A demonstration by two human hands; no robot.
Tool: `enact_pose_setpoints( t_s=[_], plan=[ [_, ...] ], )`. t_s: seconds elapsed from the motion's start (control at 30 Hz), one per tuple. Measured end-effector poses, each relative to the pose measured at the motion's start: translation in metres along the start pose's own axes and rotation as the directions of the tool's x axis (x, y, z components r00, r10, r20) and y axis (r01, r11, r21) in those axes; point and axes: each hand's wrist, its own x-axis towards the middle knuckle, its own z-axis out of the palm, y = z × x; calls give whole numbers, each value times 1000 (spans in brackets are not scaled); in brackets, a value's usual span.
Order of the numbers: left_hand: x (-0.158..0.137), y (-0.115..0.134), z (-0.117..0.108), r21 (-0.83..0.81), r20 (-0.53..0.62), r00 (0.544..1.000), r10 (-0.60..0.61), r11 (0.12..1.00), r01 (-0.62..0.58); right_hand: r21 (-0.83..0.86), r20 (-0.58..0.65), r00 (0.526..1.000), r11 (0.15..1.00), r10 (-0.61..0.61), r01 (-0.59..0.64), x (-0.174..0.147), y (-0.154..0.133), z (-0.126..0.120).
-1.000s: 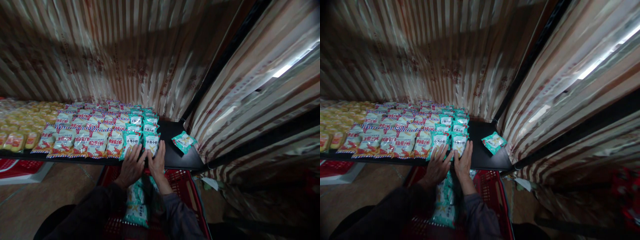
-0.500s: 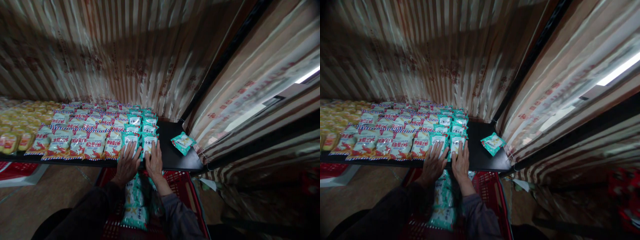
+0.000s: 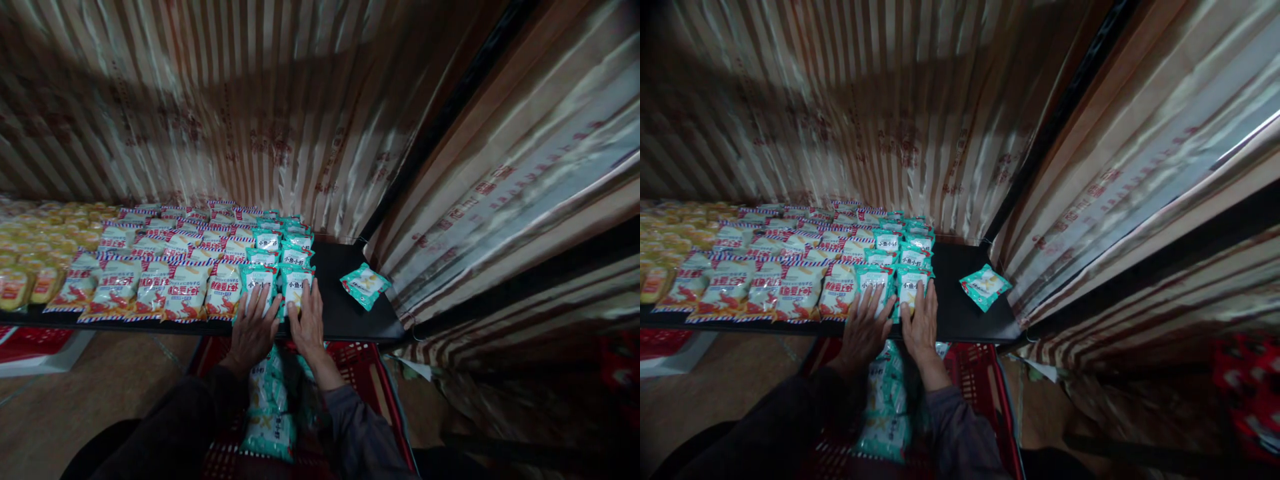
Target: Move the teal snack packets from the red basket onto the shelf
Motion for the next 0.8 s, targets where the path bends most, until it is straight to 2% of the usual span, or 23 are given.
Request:
enact_pose_setpoints(
  t_s=[0.17,0.43,0.63,0.8],
  plan=[
    [2,-1,-4,-3,-18,1000,-8,1000,8,13,-19,1000,1000,17,-16,1,1,-1],
    [3,-1,-2,16,33,999,-25,1000,24,-8,-15,1000,1000,17,-17,3,3,5],
    [4,-1,-4,24,12,1000,-14,1000,14,16,-50,999,1000,15,-15,1,4,3],
    [4,-3,-2,31,7,1000,-7,999,6,1,-30,999,1000,24,-24,1,5,5]
  ],
)
